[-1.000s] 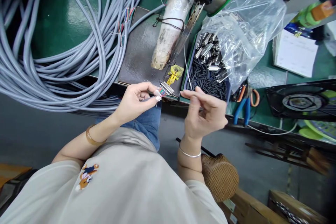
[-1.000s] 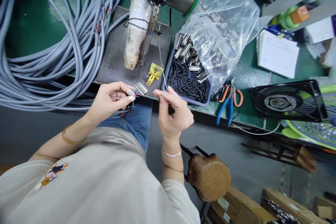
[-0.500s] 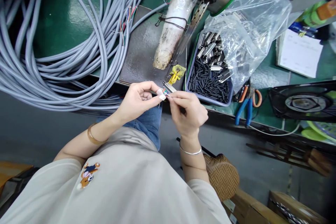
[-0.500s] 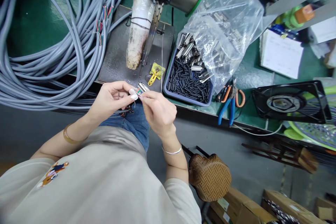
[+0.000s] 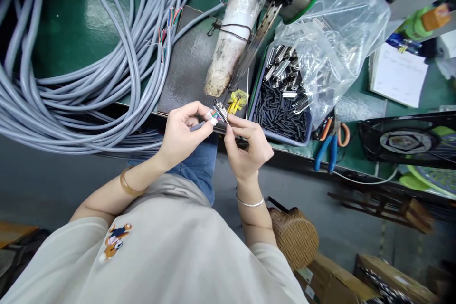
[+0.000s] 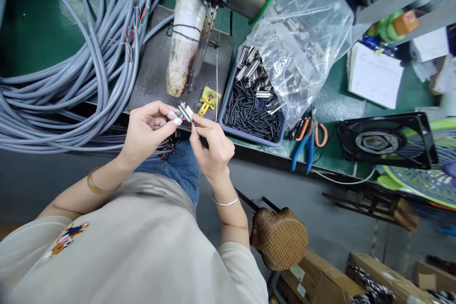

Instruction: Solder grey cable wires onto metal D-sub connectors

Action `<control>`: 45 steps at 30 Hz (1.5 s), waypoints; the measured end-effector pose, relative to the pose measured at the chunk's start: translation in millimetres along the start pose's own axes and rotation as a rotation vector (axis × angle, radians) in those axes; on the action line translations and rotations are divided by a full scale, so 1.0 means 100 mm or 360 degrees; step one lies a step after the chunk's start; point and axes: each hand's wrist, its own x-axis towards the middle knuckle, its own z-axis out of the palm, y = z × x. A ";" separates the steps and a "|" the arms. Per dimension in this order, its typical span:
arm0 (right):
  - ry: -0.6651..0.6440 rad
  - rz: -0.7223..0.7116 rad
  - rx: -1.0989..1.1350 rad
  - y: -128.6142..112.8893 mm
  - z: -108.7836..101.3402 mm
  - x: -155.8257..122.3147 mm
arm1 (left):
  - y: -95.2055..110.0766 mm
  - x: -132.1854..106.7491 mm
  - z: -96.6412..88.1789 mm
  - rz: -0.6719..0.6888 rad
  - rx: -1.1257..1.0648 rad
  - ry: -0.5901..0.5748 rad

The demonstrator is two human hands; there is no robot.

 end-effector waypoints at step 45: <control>0.0044 0.0150 0.0116 0.00 0.06 0.11 | 0.17 0.06 -0.02 -0.0043 0.0226 -0.0032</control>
